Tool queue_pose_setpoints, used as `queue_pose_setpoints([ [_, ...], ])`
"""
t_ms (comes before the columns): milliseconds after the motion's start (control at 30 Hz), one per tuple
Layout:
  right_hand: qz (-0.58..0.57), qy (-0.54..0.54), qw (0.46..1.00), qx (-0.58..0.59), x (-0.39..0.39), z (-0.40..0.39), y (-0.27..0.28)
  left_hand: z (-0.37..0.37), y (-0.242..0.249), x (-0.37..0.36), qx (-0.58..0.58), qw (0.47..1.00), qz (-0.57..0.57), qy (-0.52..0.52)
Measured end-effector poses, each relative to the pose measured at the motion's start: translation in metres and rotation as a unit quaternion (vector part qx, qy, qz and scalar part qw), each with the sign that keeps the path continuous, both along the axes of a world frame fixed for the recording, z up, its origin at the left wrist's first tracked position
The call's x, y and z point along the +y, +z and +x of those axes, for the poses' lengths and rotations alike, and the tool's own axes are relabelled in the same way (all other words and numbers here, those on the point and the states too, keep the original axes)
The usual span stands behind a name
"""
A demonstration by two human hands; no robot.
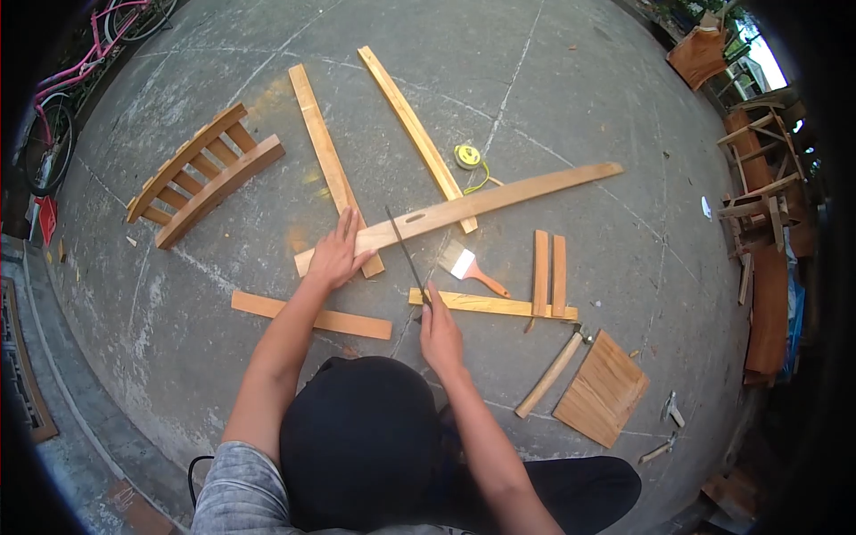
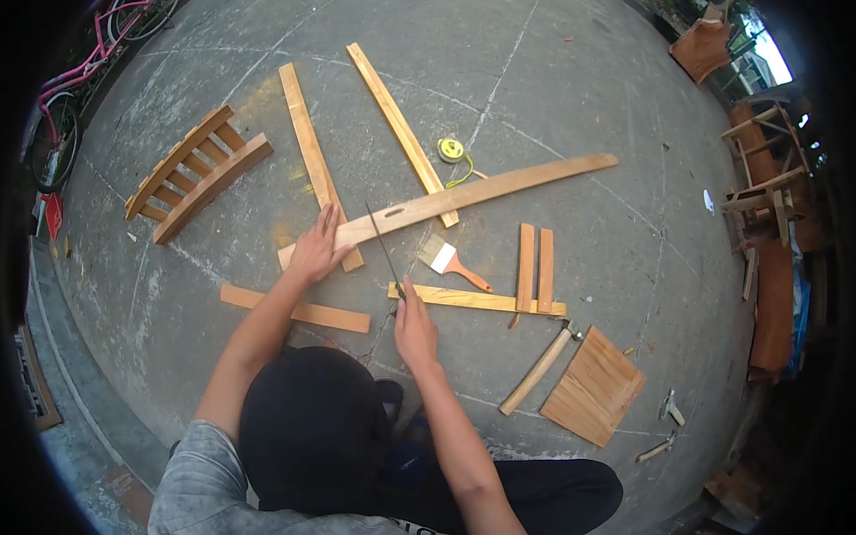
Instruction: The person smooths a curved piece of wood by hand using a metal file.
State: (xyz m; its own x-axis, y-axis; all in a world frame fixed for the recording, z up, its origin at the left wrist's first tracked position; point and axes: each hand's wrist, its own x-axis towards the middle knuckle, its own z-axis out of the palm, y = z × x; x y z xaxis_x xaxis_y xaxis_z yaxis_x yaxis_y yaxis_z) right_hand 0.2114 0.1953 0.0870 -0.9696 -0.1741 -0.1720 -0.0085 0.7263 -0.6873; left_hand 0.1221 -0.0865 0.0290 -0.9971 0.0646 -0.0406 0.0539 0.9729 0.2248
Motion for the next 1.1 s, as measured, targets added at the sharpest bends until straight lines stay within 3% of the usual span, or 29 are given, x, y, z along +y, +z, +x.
queue_pose_setpoints([
  [167, -0.027, 0.013, 0.999, -0.023, -0.008, -0.030, 0.003, -0.017, -0.004, -0.005, -0.020, 0.997, 0.042, 0.055],
  [300, -0.026, 0.027, 0.998, -0.049, -0.012, -0.055, 0.008, -0.040, 0.031, -0.001, -0.085, 0.988, 0.070, 0.110],
  [400, -0.004, 0.046, 0.998, -0.045, -0.009, -0.065, 0.010, -0.051, 0.010, -0.009, -0.003, 0.993, 0.070, 0.098],
  [500, 0.039, 0.076, 0.995, -0.047, -0.008, -0.069, 0.013, -0.079, 0.002, 0.004, 0.076, 0.971, 0.073, 0.214],
  [700, 0.103, 0.124, 0.987, -0.001, 0.002, -0.069, 0.008, -0.115, -0.030, 0.014, 0.069, 0.933, 0.063, 0.346],
  [933, 0.188, 0.159, 0.969, -0.020, -0.011, -0.079, 0.052, -0.118, -0.008, 0.015, 0.002, 0.930, 0.088, 0.356],
  [1033, 0.243, 0.163, 0.952, -0.087, -0.028, -0.093, 0.072, -0.118, -0.007, 0.015, 0.002, 0.931, 0.092, 0.353],
  [1100, 0.233, 0.166, 0.957, -0.055, -0.038, -0.102, 0.065, -0.119, -0.006, 0.014, -0.010, 0.929, 0.100, 0.357],
])
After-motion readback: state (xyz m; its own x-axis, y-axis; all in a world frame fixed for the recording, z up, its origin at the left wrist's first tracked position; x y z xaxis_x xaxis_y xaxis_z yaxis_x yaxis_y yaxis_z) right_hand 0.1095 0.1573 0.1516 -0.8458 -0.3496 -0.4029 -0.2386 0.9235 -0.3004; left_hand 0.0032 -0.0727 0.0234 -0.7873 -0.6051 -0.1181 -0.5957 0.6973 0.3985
